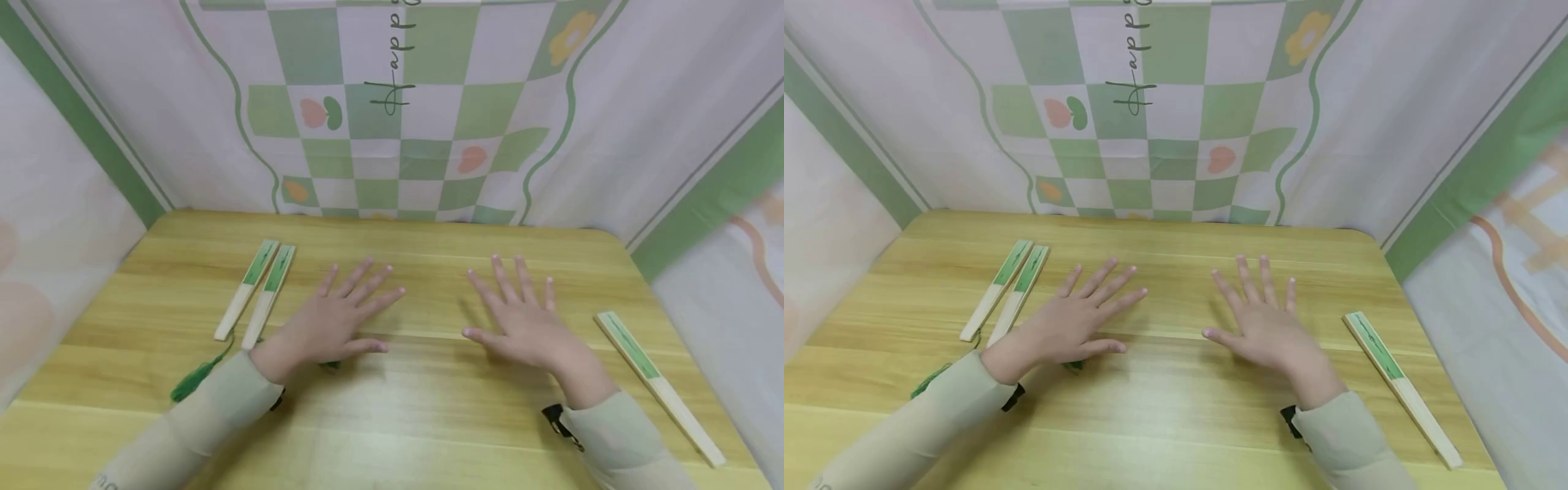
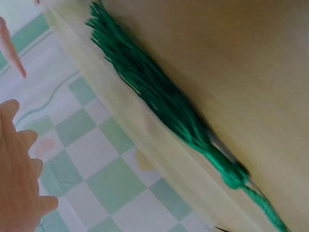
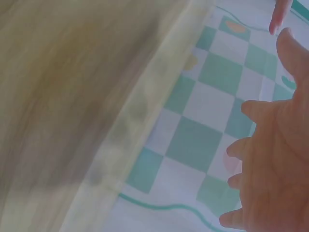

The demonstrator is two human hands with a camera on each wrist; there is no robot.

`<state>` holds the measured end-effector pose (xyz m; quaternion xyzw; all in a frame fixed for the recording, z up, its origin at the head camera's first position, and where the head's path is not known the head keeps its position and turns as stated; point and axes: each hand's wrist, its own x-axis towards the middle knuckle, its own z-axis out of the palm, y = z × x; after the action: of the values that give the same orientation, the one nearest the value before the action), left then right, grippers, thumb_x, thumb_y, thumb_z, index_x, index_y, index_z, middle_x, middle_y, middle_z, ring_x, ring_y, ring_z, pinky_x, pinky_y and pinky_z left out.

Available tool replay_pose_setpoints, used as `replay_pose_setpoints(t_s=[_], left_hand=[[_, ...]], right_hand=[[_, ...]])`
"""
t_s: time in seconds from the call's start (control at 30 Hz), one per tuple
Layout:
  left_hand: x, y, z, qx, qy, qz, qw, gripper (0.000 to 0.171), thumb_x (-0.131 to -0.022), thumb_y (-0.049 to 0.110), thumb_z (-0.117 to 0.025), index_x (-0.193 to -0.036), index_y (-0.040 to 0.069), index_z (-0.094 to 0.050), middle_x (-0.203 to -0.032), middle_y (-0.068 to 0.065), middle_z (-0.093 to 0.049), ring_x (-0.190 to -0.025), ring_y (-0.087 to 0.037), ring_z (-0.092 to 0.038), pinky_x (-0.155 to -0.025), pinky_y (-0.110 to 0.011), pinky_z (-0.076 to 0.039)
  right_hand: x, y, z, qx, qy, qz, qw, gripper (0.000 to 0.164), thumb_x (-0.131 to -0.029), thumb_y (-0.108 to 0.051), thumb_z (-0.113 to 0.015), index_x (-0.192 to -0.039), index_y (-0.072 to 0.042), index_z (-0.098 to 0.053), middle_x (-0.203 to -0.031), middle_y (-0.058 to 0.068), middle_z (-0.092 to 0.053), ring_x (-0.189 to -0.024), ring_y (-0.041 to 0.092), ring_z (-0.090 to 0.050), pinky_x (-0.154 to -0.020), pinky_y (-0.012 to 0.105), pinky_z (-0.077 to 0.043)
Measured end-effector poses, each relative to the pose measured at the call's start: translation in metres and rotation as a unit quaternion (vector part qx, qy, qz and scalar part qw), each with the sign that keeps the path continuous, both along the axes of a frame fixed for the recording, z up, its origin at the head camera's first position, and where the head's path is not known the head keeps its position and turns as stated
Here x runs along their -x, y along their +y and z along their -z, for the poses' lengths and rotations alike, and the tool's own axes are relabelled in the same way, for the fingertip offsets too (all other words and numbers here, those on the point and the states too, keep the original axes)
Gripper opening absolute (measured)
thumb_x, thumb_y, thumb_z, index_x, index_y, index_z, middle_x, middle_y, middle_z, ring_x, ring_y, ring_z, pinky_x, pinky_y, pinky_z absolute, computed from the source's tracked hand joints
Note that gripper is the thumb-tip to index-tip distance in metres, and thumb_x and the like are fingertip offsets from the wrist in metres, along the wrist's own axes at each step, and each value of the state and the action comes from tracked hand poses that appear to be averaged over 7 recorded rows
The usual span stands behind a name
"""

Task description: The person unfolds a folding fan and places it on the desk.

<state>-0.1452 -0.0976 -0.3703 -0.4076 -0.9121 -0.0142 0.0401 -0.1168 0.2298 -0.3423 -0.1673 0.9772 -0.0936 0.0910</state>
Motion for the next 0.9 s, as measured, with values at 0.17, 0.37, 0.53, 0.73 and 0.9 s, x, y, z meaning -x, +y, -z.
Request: replay_pose_setpoints(t_s=[0.17,0.37,0.53,0.73,0.9], left_hand=[[-0.003,0.005,-0.001,-0.007,0.006,0.015,0.9998,0.082,-0.095,0.067,-0.045,-0.160,0.033,-0.008,-0.169,-0.002,0.004,-0.156,-0.031,0.004,-0.119,-0.068,-0.009],[-0.004,0.016,-0.001,-0.004,-0.013,0.024,0.9996,0.080,-0.097,0.063,-0.044,-0.160,0.033,-0.006,-0.169,-0.001,0.004,-0.156,-0.029,0.005,-0.119,-0.067,-0.013],[-0.004,0.029,-0.002,-0.019,-0.048,0.036,0.9980,0.078,-0.099,0.060,-0.045,-0.160,0.031,-0.007,-0.168,0.001,0.007,-0.156,-0.028,0.005,-0.119,-0.067,-0.015],[-0.005,0.043,-0.005,-0.052,-0.087,0.040,0.9940,0.077,-0.100,0.058,-0.044,-0.160,0.030,-0.006,-0.168,0.001,0.005,-0.156,-0.029,0.002,-0.118,-0.067,-0.016],[-0.006,0.055,-0.005,-0.061,-0.105,0.046,0.9915,0.076,-0.100,0.058,-0.043,-0.160,0.030,-0.007,-0.168,0.001,0.001,-0.156,-0.029,0.000,-0.118,-0.067,-0.018]], right_hand=[[-0.003,0.013,-0.001,0.014,0.001,0.016,1.000,0.088,-0.097,-0.064,-0.046,-0.160,-0.029,0.006,-0.161,0.008,0.030,-0.143,0.037,0.039,-0.100,0.076,0.026],[-0.008,0.036,-0.004,0.026,-0.001,0.046,0.999,0.090,-0.097,-0.064,-0.046,-0.159,-0.028,0.009,-0.161,0.011,0.029,-0.142,0.042,0.037,-0.099,0.080,0.021],[-0.013,0.060,-0.004,0.047,-0.003,0.084,0.995,0.090,-0.099,-0.060,-0.047,-0.159,-0.026,0.012,-0.161,0.013,0.028,-0.142,0.045,0.036,-0.097,0.083,0.019],[-0.015,0.093,-0.004,0.060,0.001,0.111,0.992,0.086,-0.101,-0.055,-0.044,-0.159,-0.021,0.009,-0.161,0.022,0.023,-0.140,0.060,0.026,-0.097,0.086,0.013],[-0.019,0.120,-0.007,0.069,0.014,0.119,0.990,0.080,-0.104,-0.047,-0.041,-0.159,-0.012,0.005,-0.159,0.033,0.015,-0.135,0.069,0.018,-0.096,0.087,0.005]])
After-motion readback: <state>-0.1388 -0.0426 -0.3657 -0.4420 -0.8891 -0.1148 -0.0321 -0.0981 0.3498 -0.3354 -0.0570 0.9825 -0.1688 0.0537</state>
